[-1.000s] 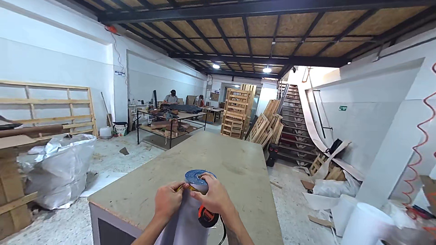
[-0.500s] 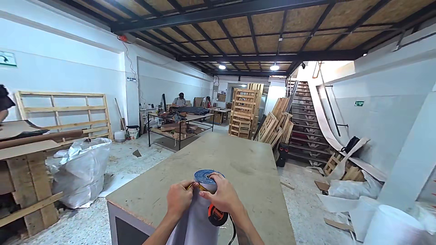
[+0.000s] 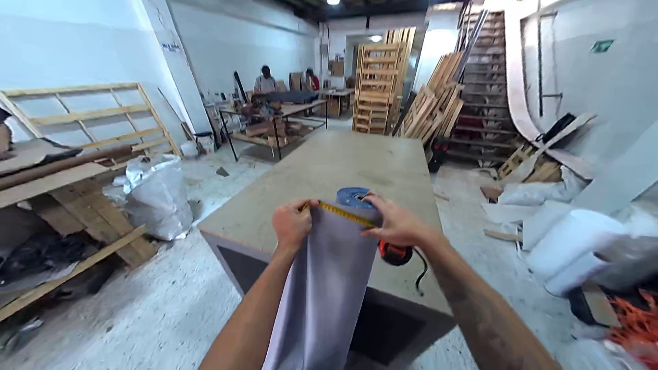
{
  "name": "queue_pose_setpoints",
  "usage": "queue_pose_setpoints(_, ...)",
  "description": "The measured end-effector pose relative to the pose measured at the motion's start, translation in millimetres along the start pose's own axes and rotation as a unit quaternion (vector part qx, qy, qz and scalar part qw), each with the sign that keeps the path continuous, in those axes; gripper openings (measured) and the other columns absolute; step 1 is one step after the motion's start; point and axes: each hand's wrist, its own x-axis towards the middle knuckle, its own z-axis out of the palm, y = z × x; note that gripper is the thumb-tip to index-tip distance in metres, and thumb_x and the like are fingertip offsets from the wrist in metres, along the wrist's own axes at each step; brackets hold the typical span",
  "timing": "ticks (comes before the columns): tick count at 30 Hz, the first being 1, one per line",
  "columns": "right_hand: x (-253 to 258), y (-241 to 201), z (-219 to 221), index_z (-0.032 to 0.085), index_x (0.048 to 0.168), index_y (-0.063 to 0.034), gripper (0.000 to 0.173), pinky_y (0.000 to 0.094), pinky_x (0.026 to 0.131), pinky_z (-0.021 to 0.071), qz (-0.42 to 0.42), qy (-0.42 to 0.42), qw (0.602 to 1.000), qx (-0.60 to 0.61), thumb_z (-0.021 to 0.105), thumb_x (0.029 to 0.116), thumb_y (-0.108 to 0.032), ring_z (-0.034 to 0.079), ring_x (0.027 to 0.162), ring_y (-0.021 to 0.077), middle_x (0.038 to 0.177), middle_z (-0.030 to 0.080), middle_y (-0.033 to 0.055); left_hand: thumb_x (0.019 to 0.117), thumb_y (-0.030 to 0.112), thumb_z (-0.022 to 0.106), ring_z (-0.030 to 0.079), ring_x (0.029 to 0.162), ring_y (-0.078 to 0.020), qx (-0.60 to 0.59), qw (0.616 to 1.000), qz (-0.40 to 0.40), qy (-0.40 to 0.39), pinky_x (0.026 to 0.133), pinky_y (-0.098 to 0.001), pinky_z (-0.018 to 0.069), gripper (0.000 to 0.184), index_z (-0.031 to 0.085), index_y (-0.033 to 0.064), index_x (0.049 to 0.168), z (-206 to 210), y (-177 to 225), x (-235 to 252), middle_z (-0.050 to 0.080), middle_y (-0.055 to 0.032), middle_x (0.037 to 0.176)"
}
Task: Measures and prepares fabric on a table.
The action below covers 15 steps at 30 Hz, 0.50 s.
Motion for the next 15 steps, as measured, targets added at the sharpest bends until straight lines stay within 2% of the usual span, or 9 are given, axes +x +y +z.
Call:
queue_pose_setpoints(2,-5,22,-3,0.053,0.144,-0.0175,0.088,0.0556,0.105,0.0506,0.004,0.01,1.0,0.017,0.084,0.0739,-0.06,0.052,0.137,0.0271,0.157,0.045,0.0098,0.0988,0.028,0.068,0.073,0.086,-0.0224,-0.008,1.0,0.007,0.009,0.077,-0.058,0.0565,0.015,0.082,0.0224,0.099,-1,-4,4,0.077,-0.0011,0.092)
queue_pose_setpoints(4,-9,41,-6,0.054,0.143,-0.019,0.088,0.0566,0.101,0.0522,0.028,0.008,1.0,0.01,0.084,0.0727,-0.063,0.053,0.135,0.0293,0.156,0.044,0.0121,0.0993,0.029,0.067,0.073,0.085,-0.0232,-0.012,1.0,0.015,0.02,0.076,-0.0591,0.0559,0.016,0.082,0.0217,0.099,-6,-6,7,0.078,-0.0021,0.092)
queue_pose_setpoints(6,-15,51,-11,0.056,0.14,-0.025,0.084,0.0583,0.088,0.0564,0.061,-0.007,0.998,-0.007,0.084,0.0719,-0.065,0.061,0.12,0.0314,0.151,0.046,0.0129,0.0981,0.027,0.067,0.073,0.086,-0.0218,-0.006,0.999,0.017,0.034,0.078,-0.0577,0.0558,0.017,0.082,0.0211,0.099,-12,-9,11,0.078,-0.0017,0.092)
queue_pose_setpoints(7,-19,52,-15,0.057,0.14,-0.0283,0.082,0.0589,0.082,0.0576,0.076,-0.015,0.997,-0.011,0.084,0.072,-0.065,0.064,0.113,0.0325,0.15,0.045,0.0145,0.0981,0.028,0.067,0.073,0.086,-0.021,-0.004,0.999,0.022,0.04,0.078,-0.0562,0.0555,0.017,0.082,0.0207,0.099,-15,-10,12,0.078,-0.0017,0.091)
queue_pose_setpoints(9,-25,54,-19,0.055,0.142,-0.0322,0.082,0.0587,0.079,0.0583,0.085,-0.023,0.996,-0.015,0.083,0.0729,-0.065,0.066,0.107,0.0326,0.151,0.043,0.016,0.0973,0.028,0.069,0.073,0.085,-0.0186,0.002,0.997,0.053,0.053,0.078,-0.0534,0.0564,0.015,0.082,0.0195,0.097,-22,-14,11,0.078,-0.0014,0.091)
queue_pose_setpoints(12,-32,50,-18,0.053,0.143,-0.0321,0.085,0.0564,0.077,0.0591,0.089,-0.02,0.995,-0.037,0.082,0.0717,-0.068,0.067,0.103,0.0308,0.152,0.042,0.0157,0.0968,0.027,0.07,0.073,0.086,-0.0162,0.011,0.994,0.085,0.063,0.078,-0.0507,0.0574,0.014,0.082,0.0205,0.097,-33,-12,1,0.078,0.0001,0.092)
queue_pose_setpoints(15,-47,38,-24,0.053,0.142,-0.03,0.087,0.054,0.073,0.0598,0.088,-0.015,0.993,-0.075,0.081,0.0709,-0.07,0.069,0.095,0.0295,0.15,0.044,0.0154,0.1002,0.029,0.066,0.071,0.081,-0.0176,0.015,0.992,0.099,0.073,0.072,-0.0492,0.056,0.017,0.081,0.0198,0.099,-43,-3,-11,0.075,-0.001,0.089)
